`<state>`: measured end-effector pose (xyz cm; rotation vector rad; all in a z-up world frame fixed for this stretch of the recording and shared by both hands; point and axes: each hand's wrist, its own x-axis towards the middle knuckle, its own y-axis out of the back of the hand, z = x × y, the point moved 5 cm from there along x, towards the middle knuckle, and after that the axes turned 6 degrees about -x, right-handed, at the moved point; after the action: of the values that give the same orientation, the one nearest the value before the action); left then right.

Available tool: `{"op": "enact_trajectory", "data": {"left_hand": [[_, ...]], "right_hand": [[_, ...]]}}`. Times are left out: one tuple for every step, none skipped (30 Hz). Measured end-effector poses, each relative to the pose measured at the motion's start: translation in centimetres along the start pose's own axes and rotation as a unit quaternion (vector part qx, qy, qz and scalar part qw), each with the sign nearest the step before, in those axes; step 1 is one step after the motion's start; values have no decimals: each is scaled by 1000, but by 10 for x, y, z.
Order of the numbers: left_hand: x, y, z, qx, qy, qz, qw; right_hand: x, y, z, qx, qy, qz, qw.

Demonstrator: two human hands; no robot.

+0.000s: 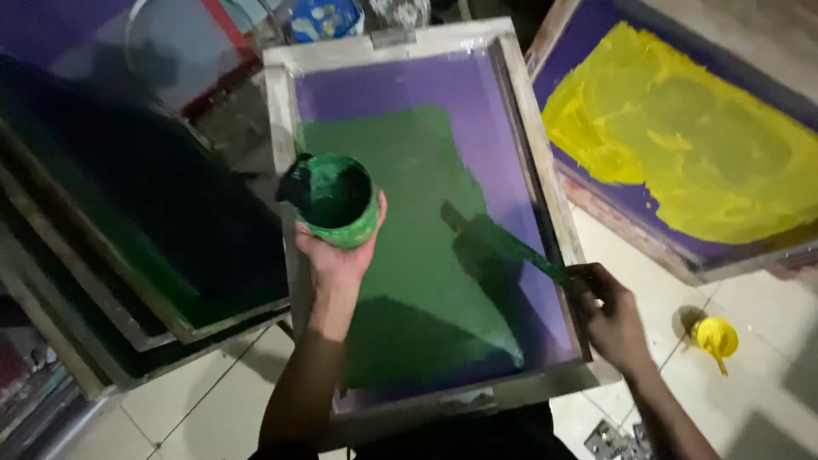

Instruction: The person uses a small brush to apply green paint onto a purple wooden frame, spreading it evenly across the surface. They hold a green paint container in one hand and repeatedly dip the brush to continue painting until the frame is mostly covered.

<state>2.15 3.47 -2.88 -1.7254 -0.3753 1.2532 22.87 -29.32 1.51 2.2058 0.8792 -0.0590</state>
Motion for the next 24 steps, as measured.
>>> {"op": "enact_trajectory", "data": {"left_hand": [[3, 3, 3, 3, 2, 6, 1000], [7, 3, 7, 3, 3, -15, 1000], [8, 7, 8, 1, 5, -34, 999], [3, 7, 7, 2, 8, -25, 1000], [1, 3, 7, 18, 2, -39, 999], [-2, -2, 6, 33, -5, -54, 998], [-4, -3, 5, 34, -3, -47, 998], [-6, -3, 4, 34, -8, -31, 999], [-7, -7, 4, 33, -14, -19, 999], [-6, -4, 4, 34, -13, -17, 999], [-6, -4, 4, 32, -5, -30, 999], [-5, -4, 4, 29, 3, -42, 999], [-4, -2, 5, 28, 2, -44, 999], [-3, -1, 5, 27, 7, -56, 998], [-2, 0, 6, 27, 11, -69, 997], [-4, -1, 4, 26, 11, -70, 997], [-4, -1, 4, 27, 6, -51, 998], [-6, -1, 4, 27, 0, -31, 999], [-5, 1, 4, 26, 0, -34, 999], [-4, 3, 4, 28, 3, -32, 999], [-4, 4, 2, 30, 6, -30, 999], [-9, -1, -1, 29, 6, -33, 999], [-13, -3, -3, -6, -4, -6, 1000], [-18, -5, -5, -41, -13, 21, 999]], "right_hand": [[-3, 4, 4, 0, -7, -1, 1000], [-6, 6, 8, -1, -16, -21, 1000], [-12, 10, 13, -4, -27, -40, 999], [-21, 15, 9, -6, -36, -42, 998], [-27, 16, 7, 0, -74, -64, 995], [-34, 18, 4, 8, -113, -86, 990], [-37, 22, 17, 7, -119, -87, 989], [-40, 26, 29, 12, -126, -81, 989], [-39, 29, 39, 19, -129, -75, 989], [-43, 31, 40, 20, -131, -75, 988], [-46, 33, 40, -39, -122, -87, 988], [-49, 35, 40, -98, -111, -98, 984], [-51, 29, 40, -99, -110, -97, 984], [-53, 24, 39, -133, -103, -90, 982], [-55, 19, 38, -167, -98, -83, 978], [-55, 14, 36, -167, -96, -82, 978], [-54, 11, 30, -222, -69, -69, 970], [-53, 7, 24, -276, -42, -55, 959], [-51, 2, 25, -276, -40, -53, 959], [-48, -1, 24, -288, -22, -33, 957], [-45, -3, 23, -300, -4, -13, 954], [-39, -8, 24, -299, -2, -11, 954], [-33, -11, 23, -308, 21, 9, 951], [-27, -15, 22, -316, 44, 29, 947]]}}
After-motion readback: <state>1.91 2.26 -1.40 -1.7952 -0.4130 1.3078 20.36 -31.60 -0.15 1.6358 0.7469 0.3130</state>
